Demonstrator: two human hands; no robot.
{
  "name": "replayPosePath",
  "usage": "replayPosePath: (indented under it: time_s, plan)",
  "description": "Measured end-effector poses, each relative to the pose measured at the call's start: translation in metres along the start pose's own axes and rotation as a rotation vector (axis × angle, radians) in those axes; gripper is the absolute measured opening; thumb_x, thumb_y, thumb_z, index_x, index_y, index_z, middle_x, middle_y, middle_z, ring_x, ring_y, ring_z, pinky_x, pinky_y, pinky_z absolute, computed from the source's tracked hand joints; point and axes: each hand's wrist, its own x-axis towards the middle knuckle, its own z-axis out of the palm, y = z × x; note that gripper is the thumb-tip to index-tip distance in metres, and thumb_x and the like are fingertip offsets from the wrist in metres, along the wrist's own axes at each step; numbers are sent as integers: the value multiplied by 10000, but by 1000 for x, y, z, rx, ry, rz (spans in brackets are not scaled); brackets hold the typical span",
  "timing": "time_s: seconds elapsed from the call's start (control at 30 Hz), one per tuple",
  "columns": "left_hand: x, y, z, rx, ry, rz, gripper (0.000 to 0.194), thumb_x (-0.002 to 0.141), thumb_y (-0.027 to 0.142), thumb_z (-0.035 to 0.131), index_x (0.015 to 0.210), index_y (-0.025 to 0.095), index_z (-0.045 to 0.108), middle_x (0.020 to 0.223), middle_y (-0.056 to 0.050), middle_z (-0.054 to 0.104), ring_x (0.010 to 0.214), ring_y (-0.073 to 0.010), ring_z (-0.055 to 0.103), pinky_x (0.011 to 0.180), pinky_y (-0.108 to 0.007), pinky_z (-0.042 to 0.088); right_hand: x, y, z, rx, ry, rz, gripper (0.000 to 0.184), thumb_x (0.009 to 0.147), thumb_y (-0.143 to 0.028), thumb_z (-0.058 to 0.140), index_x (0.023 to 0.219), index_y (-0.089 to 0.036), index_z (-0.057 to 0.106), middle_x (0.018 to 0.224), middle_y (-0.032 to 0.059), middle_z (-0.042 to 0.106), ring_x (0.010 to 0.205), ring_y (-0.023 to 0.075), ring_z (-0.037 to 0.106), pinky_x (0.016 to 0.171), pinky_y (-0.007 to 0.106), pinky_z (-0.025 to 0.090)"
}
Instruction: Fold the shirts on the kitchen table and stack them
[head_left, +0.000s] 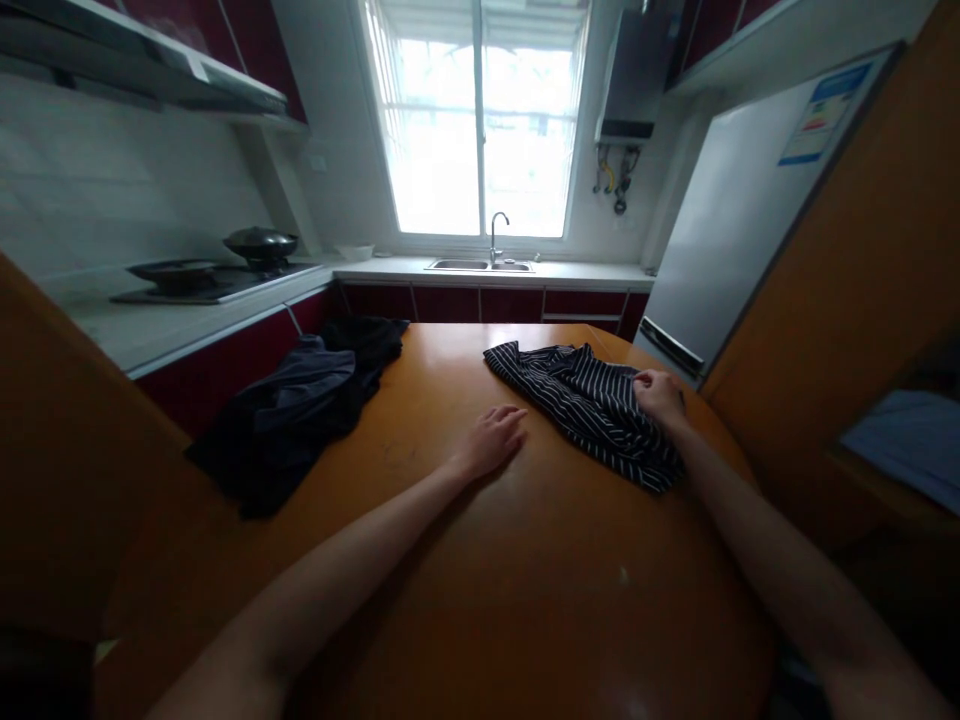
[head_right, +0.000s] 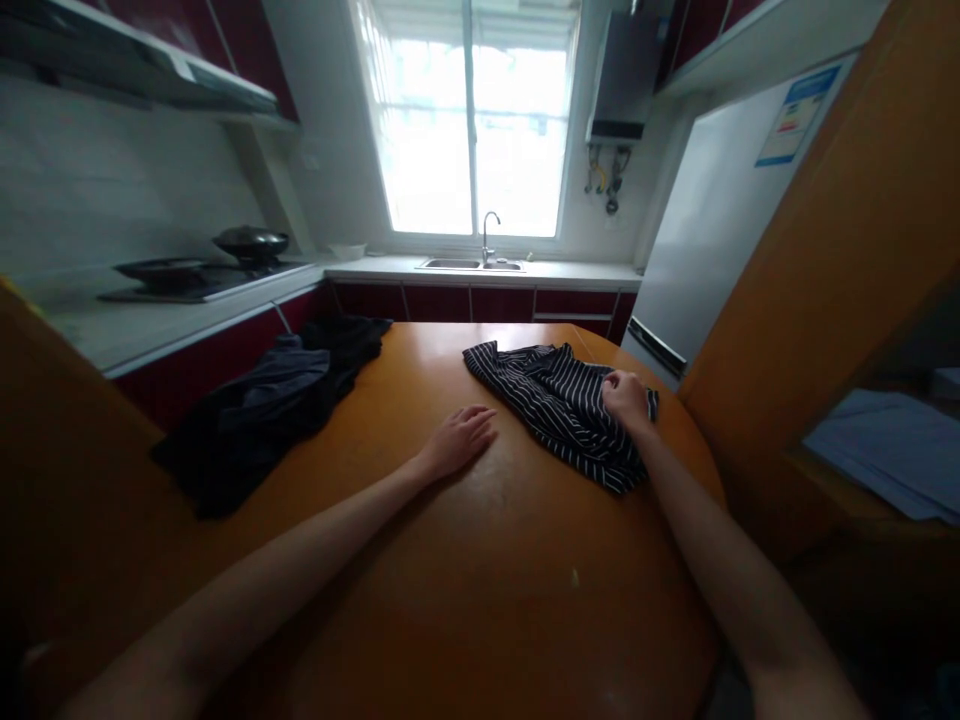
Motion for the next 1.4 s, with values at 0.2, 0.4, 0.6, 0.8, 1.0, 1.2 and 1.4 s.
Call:
replayPosePath:
  time_s: [0.2,0.4,0.6,0.8,1.0,1.2,1.4]
  plan:
    - [56,29,36,10,3,26,485,912,150,618,1384,255,585,1385,-58,546,1202,-238,549,1059,-377,474,-25,-71,24,49,-11,-46,263,948,-240,488,947,-169,741,1005,114,741,955,213,667,857,288,452]
    - [71,36,39,-7,-124,-33,255,933,134,553,1010,245,769,1101,-42,676,1054,-199,620,959,-294,507,-45,-68,31,47,-136,-54,262,978,-281,491,1043,-201,731,1026,84,753,948,208,680,825,283,454]
    - [57,12,12,25,-53,-160,331,950,67,454,1024,212,741,1077,-57,666,890,-153,651,848,-250,518,-41,-37,37,-34,-177,3,378,1003,-269,450,1298,-122,634,1331,168,635,1248,240,567,1042,322,397]
    - [19,-30,-18,-42,99,-213,232,894,97,524,975,189,721,1048,-59,678,847,-156,658,816,-256,521,-45,-27,49,-108,-292,18,413,983,-368,515,1317,-156,633,1503,181,493,1414,333,404,1108,502,350]
    - [-39,-63,-52,-18,143,-186,225,903,152,485,957,217,694,1042,-65,657,896,-187,650,803,-297,528,-49,-35,60,-124,-304,-11,386,993,-332,494,1328,-183,617,1495,170,503,1391,306,437,1102,467,354]
    - [-69,-59,-81,181,6,-182,187,806,119,549,868,227,689,1002,-63,665,970,-251,629,917,-412,503,-53,-43,59,-149,-260,-5,391,1009,-280,433,1340,-146,591,1498,208,478,1380,337,427,1084,500,347]
    - [-57,-25,-78,-80,128,-129,268,926,146,478,1127,219,639,1130,-60,662,1090,-218,613,992,-385,487,-66,-84,39,-53,-29,-124,298,1002,-259,441,1164,-148,666,1194,161,650,1162,275,564,989,365,404]
